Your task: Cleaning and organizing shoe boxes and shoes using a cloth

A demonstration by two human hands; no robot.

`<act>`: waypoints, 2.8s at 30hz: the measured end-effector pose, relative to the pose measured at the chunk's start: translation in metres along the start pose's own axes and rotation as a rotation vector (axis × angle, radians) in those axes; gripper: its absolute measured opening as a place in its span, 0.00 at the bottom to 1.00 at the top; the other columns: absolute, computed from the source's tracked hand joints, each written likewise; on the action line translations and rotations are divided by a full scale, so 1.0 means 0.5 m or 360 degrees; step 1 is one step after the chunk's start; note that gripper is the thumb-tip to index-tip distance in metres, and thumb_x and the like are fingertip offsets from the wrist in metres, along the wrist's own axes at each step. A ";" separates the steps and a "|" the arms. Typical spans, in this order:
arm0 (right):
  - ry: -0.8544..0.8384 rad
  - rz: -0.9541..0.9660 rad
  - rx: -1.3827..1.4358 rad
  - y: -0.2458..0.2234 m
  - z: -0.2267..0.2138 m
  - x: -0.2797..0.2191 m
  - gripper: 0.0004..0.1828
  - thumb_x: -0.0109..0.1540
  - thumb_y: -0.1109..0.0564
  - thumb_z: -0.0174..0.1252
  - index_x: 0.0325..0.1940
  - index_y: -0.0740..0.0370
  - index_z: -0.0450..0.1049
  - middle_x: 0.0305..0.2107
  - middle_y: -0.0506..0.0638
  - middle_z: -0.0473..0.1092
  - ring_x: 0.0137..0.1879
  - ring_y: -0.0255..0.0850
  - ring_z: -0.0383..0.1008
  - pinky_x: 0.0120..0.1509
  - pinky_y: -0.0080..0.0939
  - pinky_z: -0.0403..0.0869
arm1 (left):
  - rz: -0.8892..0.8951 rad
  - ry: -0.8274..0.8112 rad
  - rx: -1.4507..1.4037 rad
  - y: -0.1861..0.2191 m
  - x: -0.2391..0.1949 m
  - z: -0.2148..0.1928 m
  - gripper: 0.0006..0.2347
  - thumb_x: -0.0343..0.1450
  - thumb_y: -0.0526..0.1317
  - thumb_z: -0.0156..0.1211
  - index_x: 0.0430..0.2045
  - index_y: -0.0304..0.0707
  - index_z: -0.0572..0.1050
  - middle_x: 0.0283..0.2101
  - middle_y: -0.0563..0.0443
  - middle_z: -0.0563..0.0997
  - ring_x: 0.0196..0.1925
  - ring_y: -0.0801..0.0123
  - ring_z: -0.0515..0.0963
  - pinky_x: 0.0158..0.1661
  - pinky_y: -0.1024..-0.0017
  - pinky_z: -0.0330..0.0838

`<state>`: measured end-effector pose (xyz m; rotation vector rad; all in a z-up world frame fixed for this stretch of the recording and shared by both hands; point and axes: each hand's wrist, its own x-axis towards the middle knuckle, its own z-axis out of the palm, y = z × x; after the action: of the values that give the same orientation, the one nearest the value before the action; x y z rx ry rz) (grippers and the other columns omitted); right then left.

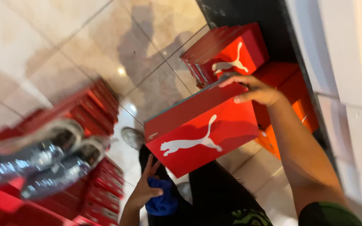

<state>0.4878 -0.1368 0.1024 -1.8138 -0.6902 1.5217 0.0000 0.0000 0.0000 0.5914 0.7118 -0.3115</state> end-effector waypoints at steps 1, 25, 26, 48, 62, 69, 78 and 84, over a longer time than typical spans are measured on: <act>0.0064 -0.0011 0.0031 0.005 -0.004 -0.002 0.31 0.50 0.49 0.63 0.56 0.60 0.74 0.63 0.54 0.67 0.68 0.49 0.63 0.72 0.48 0.59 | -0.0022 -0.0035 0.0059 0.045 0.008 0.009 0.67 0.41 0.57 0.83 0.73 0.45 0.38 0.73 0.37 0.62 0.32 0.70 0.72 0.33 0.73 0.70; 0.1168 0.0314 -0.0875 0.150 -0.026 0.045 0.48 0.61 0.44 0.66 0.81 0.45 0.50 0.74 0.65 0.45 0.79 0.67 0.44 0.76 0.79 0.44 | 0.0077 0.0224 -0.0066 -0.062 0.516 0.140 0.47 0.59 0.49 0.78 0.72 0.36 0.53 0.71 0.29 0.59 0.70 0.42 0.62 0.68 0.43 0.52; 0.1331 0.0299 -0.0818 0.155 0.008 0.037 0.46 0.61 0.49 0.66 0.79 0.52 0.52 0.74 0.70 0.44 0.78 0.71 0.44 0.76 0.79 0.46 | 0.0128 0.0257 -0.0015 -0.051 0.528 0.155 0.47 0.59 0.47 0.79 0.72 0.37 0.53 0.71 0.30 0.59 0.70 0.43 0.62 0.69 0.44 0.51; 0.2402 0.0359 0.1367 0.274 0.212 0.064 0.44 0.66 0.58 0.58 0.81 0.48 0.43 0.74 0.64 0.49 0.78 0.56 0.52 0.78 0.58 0.55 | 0.0178 0.0161 0.0041 0.098 0.634 0.443 0.49 0.66 0.49 0.71 0.76 0.51 0.35 0.75 0.28 0.51 0.75 0.34 0.54 0.69 0.40 0.53; 0.2421 0.0104 0.2745 0.350 0.199 0.080 0.38 0.62 0.37 0.60 0.72 0.54 0.62 0.68 0.59 0.58 0.73 0.58 0.57 0.77 0.60 0.54 | -0.0070 0.0083 0.0562 0.100 0.691 0.423 0.46 0.65 0.65 0.64 0.74 0.54 0.44 0.71 0.36 0.64 0.72 0.45 0.63 0.69 0.47 0.57; 0.2357 -0.0209 0.3150 0.602 0.215 0.134 0.26 0.66 0.44 0.49 0.64 0.58 0.71 0.60 0.61 0.68 0.68 0.56 0.64 0.78 0.52 0.60 | 0.0003 0.0096 0.0635 0.167 0.674 0.433 0.49 0.66 0.69 0.58 0.76 0.51 0.37 0.78 0.38 0.46 0.75 0.48 0.58 0.72 0.50 0.52; 0.1754 -0.0632 0.2221 0.741 0.304 0.099 0.27 0.51 0.54 0.55 0.54 0.63 0.75 0.49 0.62 0.73 0.55 0.54 0.73 0.59 0.51 0.72 | 0.0195 0.0214 0.0305 0.117 0.683 0.362 0.41 0.69 0.64 0.61 0.72 0.41 0.54 0.71 0.28 0.61 0.74 0.38 0.59 0.70 0.47 0.56; 0.1654 0.0194 0.2747 0.386 0.401 0.100 0.34 0.71 0.34 0.40 0.75 0.54 0.58 0.65 0.59 0.64 0.66 0.52 0.71 0.69 0.52 0.70 | 0.0255 0.0651 0.0031 0.088 0.587 0.265 0.28 0.74 0.58 0.54 0.63 0.37 0.68 0.54 0.36 0.80 0.58 0.48 0.75 0.58 0.55 0.67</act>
<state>0.2962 -0.1925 -0.0978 -0.8631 1.0014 0.4687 0.3009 -0.0655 -0.1045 0.7362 1.0483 -0.0462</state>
